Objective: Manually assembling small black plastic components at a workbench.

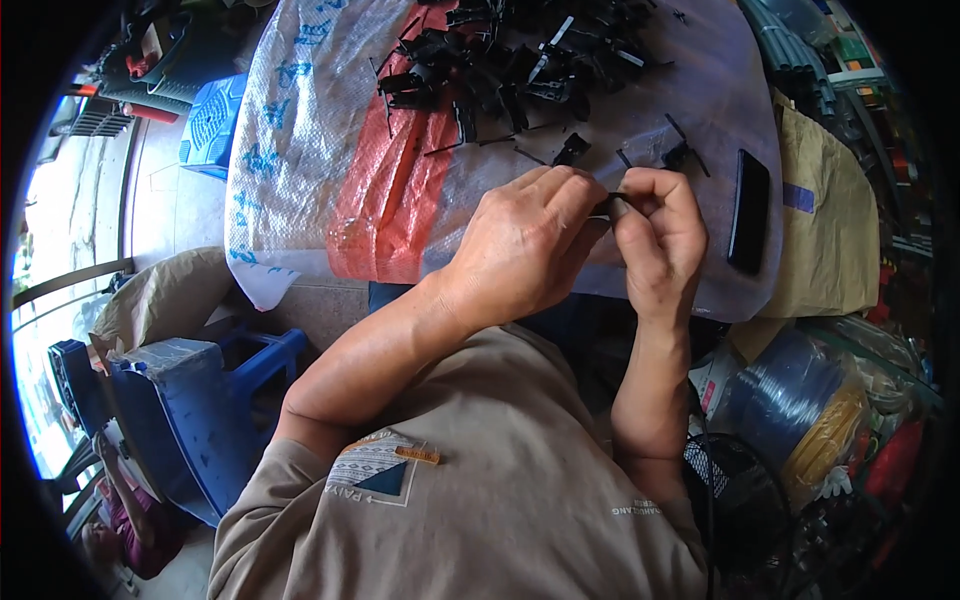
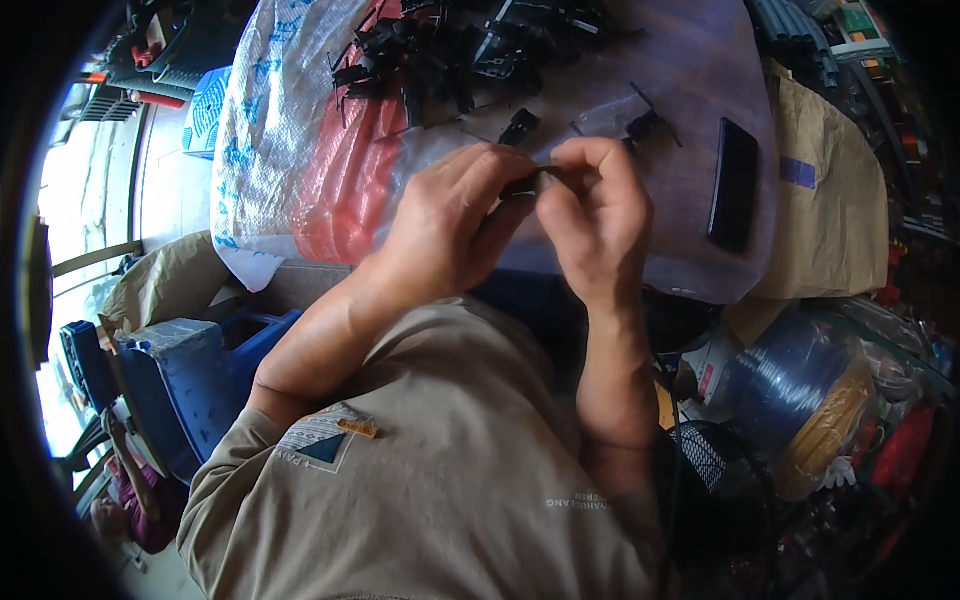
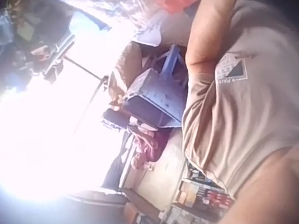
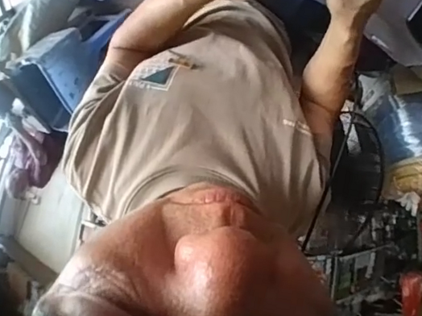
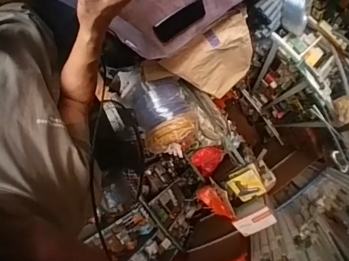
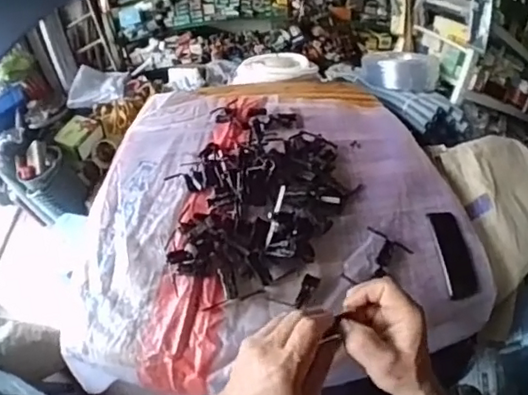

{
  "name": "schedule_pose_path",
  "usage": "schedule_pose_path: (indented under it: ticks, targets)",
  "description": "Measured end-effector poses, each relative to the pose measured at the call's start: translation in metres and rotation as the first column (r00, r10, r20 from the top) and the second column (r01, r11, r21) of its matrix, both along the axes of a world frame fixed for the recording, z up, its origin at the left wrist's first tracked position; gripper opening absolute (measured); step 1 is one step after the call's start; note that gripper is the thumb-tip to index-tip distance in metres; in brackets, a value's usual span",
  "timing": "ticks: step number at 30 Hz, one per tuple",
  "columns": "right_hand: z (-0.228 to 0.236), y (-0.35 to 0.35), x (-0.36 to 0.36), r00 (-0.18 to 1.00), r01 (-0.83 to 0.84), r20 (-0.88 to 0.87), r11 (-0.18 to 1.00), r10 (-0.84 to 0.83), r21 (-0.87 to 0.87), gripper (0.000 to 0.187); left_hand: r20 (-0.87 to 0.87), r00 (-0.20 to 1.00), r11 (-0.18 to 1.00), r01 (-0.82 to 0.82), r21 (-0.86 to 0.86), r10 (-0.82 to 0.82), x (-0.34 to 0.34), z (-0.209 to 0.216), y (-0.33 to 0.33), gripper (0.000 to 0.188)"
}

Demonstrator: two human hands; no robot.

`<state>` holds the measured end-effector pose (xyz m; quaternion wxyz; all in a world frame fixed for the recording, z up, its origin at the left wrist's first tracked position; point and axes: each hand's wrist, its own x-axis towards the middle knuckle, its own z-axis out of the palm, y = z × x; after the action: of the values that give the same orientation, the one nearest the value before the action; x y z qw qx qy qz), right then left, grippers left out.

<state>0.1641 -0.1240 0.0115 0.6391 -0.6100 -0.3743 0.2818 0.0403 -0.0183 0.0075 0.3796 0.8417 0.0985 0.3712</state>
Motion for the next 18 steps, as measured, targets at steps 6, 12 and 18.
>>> schedule_pose_path:
  ticks: [6, 12, 18]
  targets:
    - [0.005, -0.027, 0.004, 0.98, -0.193, -0.045, 0.981, 0.192, -0.03, 0.027, 0.116, 0.981, 0.184, 0.144, -0.972, -0.156, -0.018, 0.006, 0.008, 0.026]
    - [-0.005, -0.032, -0.004, 0.97, -0.24, 0.026, 0.97, 0.241, -0.048, 0.012, 0.216, 0.96, -0.091, 0.203, -0.975, -0.176, -0.024, -0.006, 0.002, 0.037]
    - [0.0, -0.024, -0.005, 0.971, -0.114, 0.195, 0.985, 0.138, -0.127, 0.01, -0.099, 0.911, 0.553, 0.154, -0.819, -0.4, -0.032, 0.006, -0.002, 0.038]
